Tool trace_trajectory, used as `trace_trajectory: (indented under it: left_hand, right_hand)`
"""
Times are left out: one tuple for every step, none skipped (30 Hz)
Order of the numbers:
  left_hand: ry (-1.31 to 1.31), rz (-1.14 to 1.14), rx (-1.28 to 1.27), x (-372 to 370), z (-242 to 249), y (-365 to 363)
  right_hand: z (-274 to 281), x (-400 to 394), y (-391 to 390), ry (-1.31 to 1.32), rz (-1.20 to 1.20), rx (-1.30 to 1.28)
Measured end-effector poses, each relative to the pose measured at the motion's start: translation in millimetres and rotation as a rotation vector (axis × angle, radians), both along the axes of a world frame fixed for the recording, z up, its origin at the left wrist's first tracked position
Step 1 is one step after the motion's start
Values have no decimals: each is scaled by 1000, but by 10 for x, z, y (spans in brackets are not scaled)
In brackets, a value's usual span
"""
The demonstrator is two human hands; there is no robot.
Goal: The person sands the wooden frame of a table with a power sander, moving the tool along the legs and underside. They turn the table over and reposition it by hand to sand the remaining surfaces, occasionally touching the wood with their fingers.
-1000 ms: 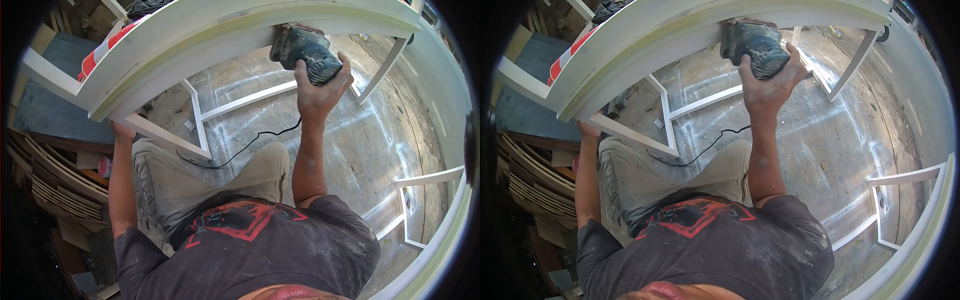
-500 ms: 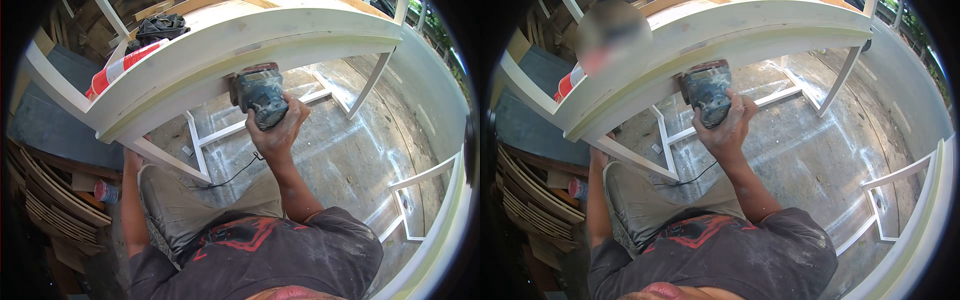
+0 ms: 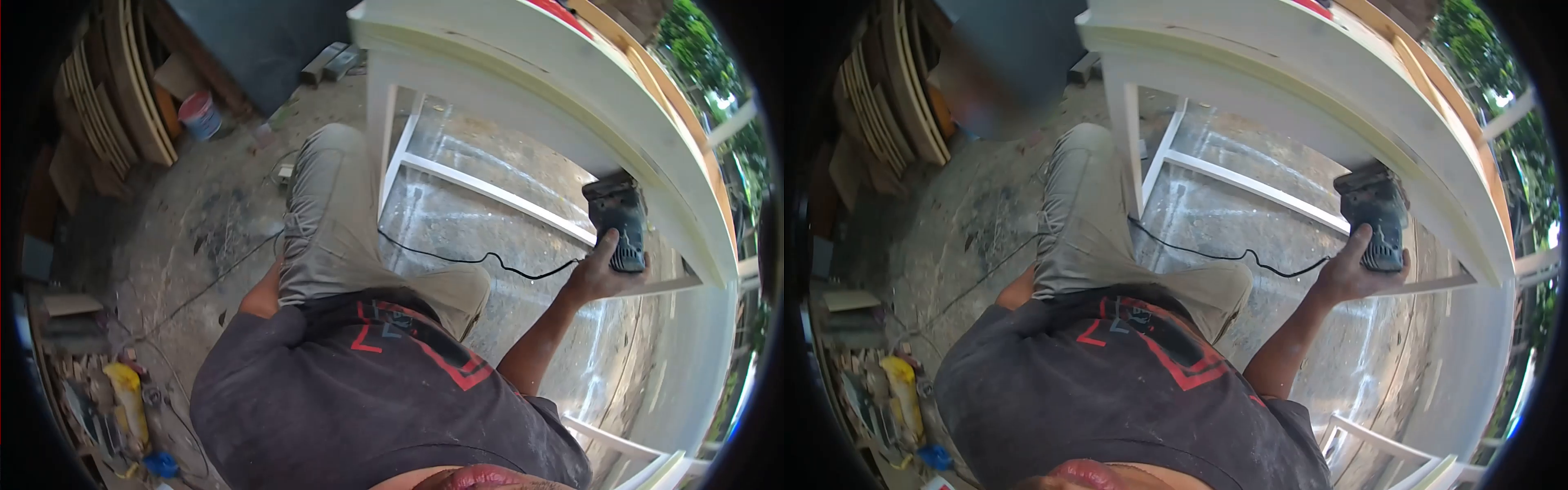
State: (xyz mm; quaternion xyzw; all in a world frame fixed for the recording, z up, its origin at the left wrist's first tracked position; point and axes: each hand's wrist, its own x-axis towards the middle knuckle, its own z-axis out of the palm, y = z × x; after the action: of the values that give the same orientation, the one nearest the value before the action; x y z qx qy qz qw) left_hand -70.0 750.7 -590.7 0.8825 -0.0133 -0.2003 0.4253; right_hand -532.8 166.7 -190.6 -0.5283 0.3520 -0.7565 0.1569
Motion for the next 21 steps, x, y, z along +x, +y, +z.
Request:
trace_trajectory:
  left_hand:
    - [3,-22,71,-242,-170,224]
    - [9,-56,143,-479,-327,400]
    - [11,-102,215,-674,-453,543]
    - [13,-161,287,-824,-557,651]
    - [15,-228,357,-963,-726,757]
    - [12,-305,423,-1074,-826,767]
    - [-7,-397,484,-1059,-921,686]
    - [-40,-512,545,-929,-1000,520]
    - [-82,-649,607,-767,-1037,284]
    - [-131,-794,665,-617,-1102,21]
    - [-197,-929,727,-388,-1149,-247]
    - [-363,-784,489,-399,-1011,25]
    - [-148,-881,908,-534,-377,-69]
    - [-178,-1236,942,-453,-361,305]
    - [128,-1116,1227,-507,-240,469]
    - [-292,-1115,972,-391,-913,1429]
    - [-322,-1155,967,-114,-923,1115]
    - [-314,-1203,987,119,-937,830]
    - [-300,-1245,1012,282,-889,568]
    - [-278,-1278,1043,397,-791,361]
    - [-252,-1302,1081,480,-665,213]
  right_hand:
    - [22,70,43,61,-56,3]
    - [55,122,72,123,-121,4]
    - [81,146,91,174,-184,-18]
    - [95,196,114,182,-183,-9]
    - [108,228,141,191,-190,-2]
    - [119,237,156,196,-206,3]
    - [102,282,165,147,-128,-33]
    - [74,331,195,99,-67,-26]
    - [24,321,167,114,-76,-57]
    - [-43,235,98,273,-226,-141]
    - [-53,151,87,330,-312,-121]
    - [22,122,115,313,-329,-66]
    - [91,54,111,301,-339,-35]
    - [132,15,65,294,-333,-4]
    - [101,-11,-28,197,-252,-4]
    - [37,-80,-137,99,-186,-13]
    - [-3,-185,-223,6,-126,-26]
    - [-4,-254,-266,-58,-98,21]
    - [-18,-327,-297,-50,-107,46]
    - [-47,-379,-308,-43,-107,76]
    - [-68,-391,-297,-22,-123,31]
